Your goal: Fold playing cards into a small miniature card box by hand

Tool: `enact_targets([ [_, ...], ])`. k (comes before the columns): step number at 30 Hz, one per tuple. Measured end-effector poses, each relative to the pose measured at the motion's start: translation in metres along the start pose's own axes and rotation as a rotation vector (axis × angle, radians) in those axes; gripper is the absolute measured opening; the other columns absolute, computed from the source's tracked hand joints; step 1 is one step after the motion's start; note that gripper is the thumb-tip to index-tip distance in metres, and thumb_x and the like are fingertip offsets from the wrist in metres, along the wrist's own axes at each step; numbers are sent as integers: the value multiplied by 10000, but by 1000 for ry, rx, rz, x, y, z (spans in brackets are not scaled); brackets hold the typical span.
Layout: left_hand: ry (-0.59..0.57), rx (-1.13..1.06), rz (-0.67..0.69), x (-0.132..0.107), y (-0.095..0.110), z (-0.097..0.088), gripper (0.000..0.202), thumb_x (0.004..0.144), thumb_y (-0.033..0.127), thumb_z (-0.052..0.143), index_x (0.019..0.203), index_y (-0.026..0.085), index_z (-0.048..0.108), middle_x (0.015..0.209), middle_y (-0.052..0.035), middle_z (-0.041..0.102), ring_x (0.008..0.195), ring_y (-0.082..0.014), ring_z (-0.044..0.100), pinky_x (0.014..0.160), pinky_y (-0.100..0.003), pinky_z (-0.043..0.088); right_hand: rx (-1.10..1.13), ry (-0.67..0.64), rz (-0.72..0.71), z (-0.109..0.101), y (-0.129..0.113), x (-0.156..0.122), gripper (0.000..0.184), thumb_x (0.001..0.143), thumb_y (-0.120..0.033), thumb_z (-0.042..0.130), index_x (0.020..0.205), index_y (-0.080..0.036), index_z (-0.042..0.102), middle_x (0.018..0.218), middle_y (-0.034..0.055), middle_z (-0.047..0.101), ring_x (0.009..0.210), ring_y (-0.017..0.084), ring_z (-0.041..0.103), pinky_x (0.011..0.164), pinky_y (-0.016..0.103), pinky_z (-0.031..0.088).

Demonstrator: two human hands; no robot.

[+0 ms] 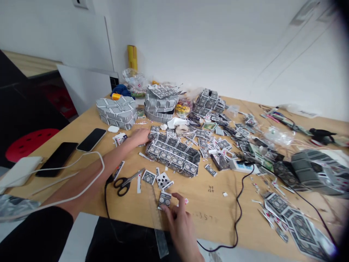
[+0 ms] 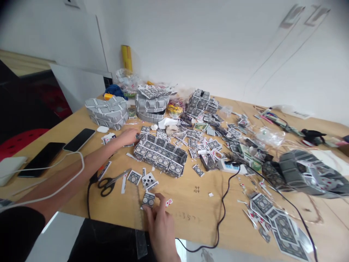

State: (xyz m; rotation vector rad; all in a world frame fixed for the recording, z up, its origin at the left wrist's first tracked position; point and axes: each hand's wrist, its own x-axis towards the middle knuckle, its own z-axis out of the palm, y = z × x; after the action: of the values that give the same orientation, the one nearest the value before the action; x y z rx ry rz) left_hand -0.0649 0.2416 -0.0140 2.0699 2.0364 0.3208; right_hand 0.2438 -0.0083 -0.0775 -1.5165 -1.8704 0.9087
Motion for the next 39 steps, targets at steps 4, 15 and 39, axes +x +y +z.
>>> enact_targets([
  [4, -5, 13, -30, -2, -3, -5, 268, 1008, 350, 762, 1188, 152, 740, 1297, -107, 740, 1236, -290, 696, 1104, -555, 549, 4, -20, -28, -4, -7, 2, 493, 1115, -580, 488, 1403, -180, 515, 564, -59, 626, 497, 233, 672, 527, 273, 464],
  [15, 236, -503, -123, -117, 22, -37, 444, 960, 389, 738, 1344, 170, 700, 1328, -134, 775, 1196, -285, 739, 1017, -407, 586, 200, -6, -80, -31, -35, 13, 303, 1071, -477, 622, 1105, -197, 730, 651, -11, 637, 577, 170, 618, 590, 259, 497],
  [39, -580, -2045, -327, -274, 78, 28, 439, 812, 534, 928, 1010, 150, 855, 891, -109, 744, 858, -220, 668, 766, -298, 523, 874, -332, 215, -22, -87, 38, 339, 896, -506, 864, 894, -216, 687, 700, -8, 729, 593, 173, 703, 637, 319, 602],
])
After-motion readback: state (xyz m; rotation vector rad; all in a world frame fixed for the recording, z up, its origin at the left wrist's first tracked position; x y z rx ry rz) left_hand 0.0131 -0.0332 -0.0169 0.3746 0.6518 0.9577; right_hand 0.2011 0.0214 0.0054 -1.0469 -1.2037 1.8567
